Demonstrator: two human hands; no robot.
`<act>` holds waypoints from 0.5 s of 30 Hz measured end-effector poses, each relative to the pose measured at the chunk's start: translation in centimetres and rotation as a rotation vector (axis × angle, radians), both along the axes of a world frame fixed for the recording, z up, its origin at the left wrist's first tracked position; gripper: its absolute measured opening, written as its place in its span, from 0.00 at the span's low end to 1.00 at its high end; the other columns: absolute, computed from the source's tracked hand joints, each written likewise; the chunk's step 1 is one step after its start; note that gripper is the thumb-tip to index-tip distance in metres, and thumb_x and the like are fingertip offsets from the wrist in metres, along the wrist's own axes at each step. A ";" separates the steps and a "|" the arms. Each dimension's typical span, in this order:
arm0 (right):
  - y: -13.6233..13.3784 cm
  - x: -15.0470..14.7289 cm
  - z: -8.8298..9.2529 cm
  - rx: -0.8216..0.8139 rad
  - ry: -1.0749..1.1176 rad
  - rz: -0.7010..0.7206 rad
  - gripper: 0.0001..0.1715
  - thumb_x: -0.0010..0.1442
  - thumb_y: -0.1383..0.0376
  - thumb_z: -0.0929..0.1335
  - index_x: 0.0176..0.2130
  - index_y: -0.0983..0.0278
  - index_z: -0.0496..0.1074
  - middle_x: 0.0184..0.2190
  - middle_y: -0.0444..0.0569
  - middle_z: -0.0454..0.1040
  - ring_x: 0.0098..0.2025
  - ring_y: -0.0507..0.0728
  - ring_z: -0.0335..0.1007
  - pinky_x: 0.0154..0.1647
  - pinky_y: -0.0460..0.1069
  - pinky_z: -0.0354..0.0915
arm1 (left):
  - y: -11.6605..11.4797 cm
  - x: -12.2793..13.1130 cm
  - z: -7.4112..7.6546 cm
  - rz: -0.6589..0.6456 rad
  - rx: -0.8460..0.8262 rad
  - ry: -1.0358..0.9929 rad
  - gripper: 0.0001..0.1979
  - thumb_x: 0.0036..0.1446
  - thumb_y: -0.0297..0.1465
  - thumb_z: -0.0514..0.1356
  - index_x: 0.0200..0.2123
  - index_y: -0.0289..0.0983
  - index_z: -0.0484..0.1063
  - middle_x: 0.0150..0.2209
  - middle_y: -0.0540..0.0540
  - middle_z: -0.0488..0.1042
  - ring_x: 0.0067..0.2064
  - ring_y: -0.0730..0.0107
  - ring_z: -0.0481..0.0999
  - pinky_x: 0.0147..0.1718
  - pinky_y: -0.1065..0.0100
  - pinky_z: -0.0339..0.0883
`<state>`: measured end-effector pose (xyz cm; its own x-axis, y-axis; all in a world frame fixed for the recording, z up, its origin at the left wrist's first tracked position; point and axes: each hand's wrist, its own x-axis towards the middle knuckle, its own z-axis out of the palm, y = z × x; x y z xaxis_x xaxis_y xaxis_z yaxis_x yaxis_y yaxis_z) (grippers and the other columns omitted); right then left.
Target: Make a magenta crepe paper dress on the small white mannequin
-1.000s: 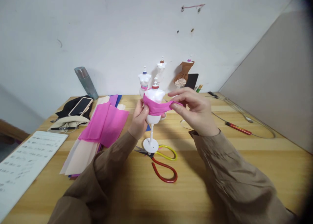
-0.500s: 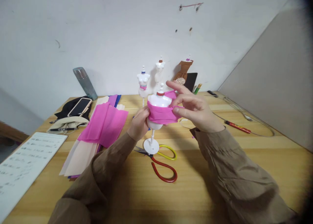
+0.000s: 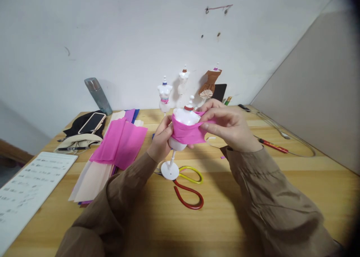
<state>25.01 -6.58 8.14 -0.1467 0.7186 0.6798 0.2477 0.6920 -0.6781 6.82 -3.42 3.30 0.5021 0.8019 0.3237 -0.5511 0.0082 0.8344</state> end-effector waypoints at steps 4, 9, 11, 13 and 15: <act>0.3 0.1 -0.4 -0.041 0.052 -0.023 0.06 0.51 0.61 0.76 0.25 0.59 0.79 0.31 0.48 0.72 0.35 0.58 0.68 0.36 0.55 0.68 | 0.0 -0.1 -0.1 0.016 -0.008 -0.007 0.24 0.55 0.48 0.63 0.46 0.39 0.64 0.40 0.43 0.78 0.23 0.68 0.77 0.20 0.66 0.70; 0.7 -0.1 -1.2 -0.121 0.122 0.016 0.05 0.53 0.62 0.75 0.27 0.60 0.78 0.30 0.47 0.73 0.35 0.56 0.68 0.36 0.53 0.67 | 0.2 0.2 -0.6 0.027 0.018 -0.016 0.36 0.53 0.59 0.58 0.51 0.34 0.66 0.38 0.39 0.79 0.23 0.67 0.77 0.20 0.66 0.71; 0.8 -0.2 -1.3 -0.138 0.134 0.029 0.05 0.53 0.62 0.75 0.27 0.60 0.78 0.30 0.46 0.73 0.34 0.55 0.68 0.36 0.52 0.67 | 0.3 0.1 -0.7 0.012 0.059 -0.010 0.40 0.50 0.59 0.61 0.54 0.35 0.64 0.42 0.37 0.78 0.25 0.65 0.78 0.20 0.68 0.70; 0.7 -0.3 -1.3 -0.146 0.152 0.037 0.05 0.54 0.63 0.75 0.27 0.61 0.77 0.31 0.47 0.74 0.34 0.55 0.68 0.34 0.51 0.66 | 0.3 0.0 -0.6 0.033 0.092 0.028 0.40 0.46 0.53 0.68 0.55 0.37 0.61 0.46 0.37 0.77 0.29 0.64 0.79 0.20 0.69 0.69; 0.6 -0.4 -1.2 -0.161 0.185 0.053 0.06 0.53 0.63 0.75 0.27 0.61 0.77 0.31 0.46 0.73 0.31 0.54 0.67 0.30 0.50 0.66 | 0.3 -0.1 -0.5 0.084 0.109 0.075 0.39 0.43 0.47 0.72 0.54 0.39 0.59 0.47 0.38 0.76 0.31 0.64 0.80 0.21 0.70 0.70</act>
